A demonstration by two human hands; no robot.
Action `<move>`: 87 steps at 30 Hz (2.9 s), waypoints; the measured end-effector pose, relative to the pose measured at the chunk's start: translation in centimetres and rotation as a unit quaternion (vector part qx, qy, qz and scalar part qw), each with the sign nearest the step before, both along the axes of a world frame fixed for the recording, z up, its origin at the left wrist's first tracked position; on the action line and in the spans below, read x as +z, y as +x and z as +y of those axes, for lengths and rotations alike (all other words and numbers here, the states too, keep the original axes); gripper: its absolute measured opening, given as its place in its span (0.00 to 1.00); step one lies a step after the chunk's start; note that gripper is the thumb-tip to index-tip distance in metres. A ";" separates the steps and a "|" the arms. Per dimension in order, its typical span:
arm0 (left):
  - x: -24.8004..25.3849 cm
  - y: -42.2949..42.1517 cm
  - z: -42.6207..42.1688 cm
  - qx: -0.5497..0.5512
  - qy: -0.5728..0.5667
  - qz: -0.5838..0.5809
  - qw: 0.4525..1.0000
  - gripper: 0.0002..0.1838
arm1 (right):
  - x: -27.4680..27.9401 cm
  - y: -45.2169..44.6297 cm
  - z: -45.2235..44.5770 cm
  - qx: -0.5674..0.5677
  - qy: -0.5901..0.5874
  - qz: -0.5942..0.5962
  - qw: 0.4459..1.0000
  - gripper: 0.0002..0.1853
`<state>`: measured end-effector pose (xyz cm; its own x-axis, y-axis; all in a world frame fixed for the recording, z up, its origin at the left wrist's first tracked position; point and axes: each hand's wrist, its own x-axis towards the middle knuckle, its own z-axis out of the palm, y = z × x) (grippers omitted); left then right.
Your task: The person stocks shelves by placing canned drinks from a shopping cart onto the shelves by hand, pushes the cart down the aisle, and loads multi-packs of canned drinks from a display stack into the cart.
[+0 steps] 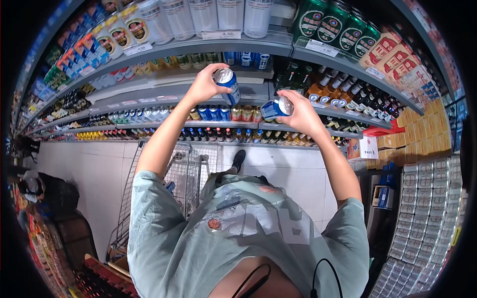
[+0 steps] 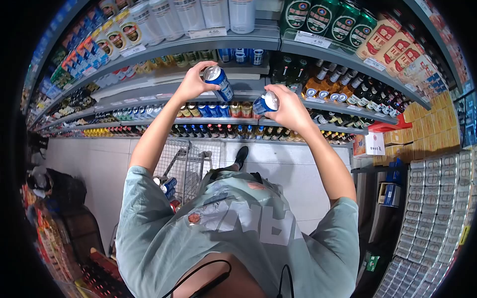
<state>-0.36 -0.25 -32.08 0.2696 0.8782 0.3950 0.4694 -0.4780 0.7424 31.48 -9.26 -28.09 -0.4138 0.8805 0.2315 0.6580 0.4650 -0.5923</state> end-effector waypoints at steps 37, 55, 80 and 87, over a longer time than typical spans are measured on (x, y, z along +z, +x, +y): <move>-9.2 5.4 14.9 -0.242 -0.158 0.071 0.955 0.36 | -7.3 -2.0 23.0 0.092 -0.144 -0.198 0.965 0.34; -10.1 5.8 13.0 -0.242 -0.109 -0.046 0.963 0.44 | -7.4 -3.1 22.6 0.086 -0.110 -0.250 0.958 0.39; -26.2 -2.6 -38.9 0.337 -0.323 -0.452 0.760 0.09 | -22.5 -7.8 -7.7 0.062 -0.396 0.269 0.876 0.10; -28.2 -15.5 -46.2 0.507 -0.253 0.124 0.814 0.13 | -21.9 -21.8 -13.3 0.181 -0.367 0.193 0.892 0.12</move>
<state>-15.89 -46.46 -60.28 -0.6799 0.7321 -0.0424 0.5981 0.5871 0.5455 9.66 -22.54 -50.01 -0.7158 0.6787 -0.1643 0.2236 -0.0001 -0.9747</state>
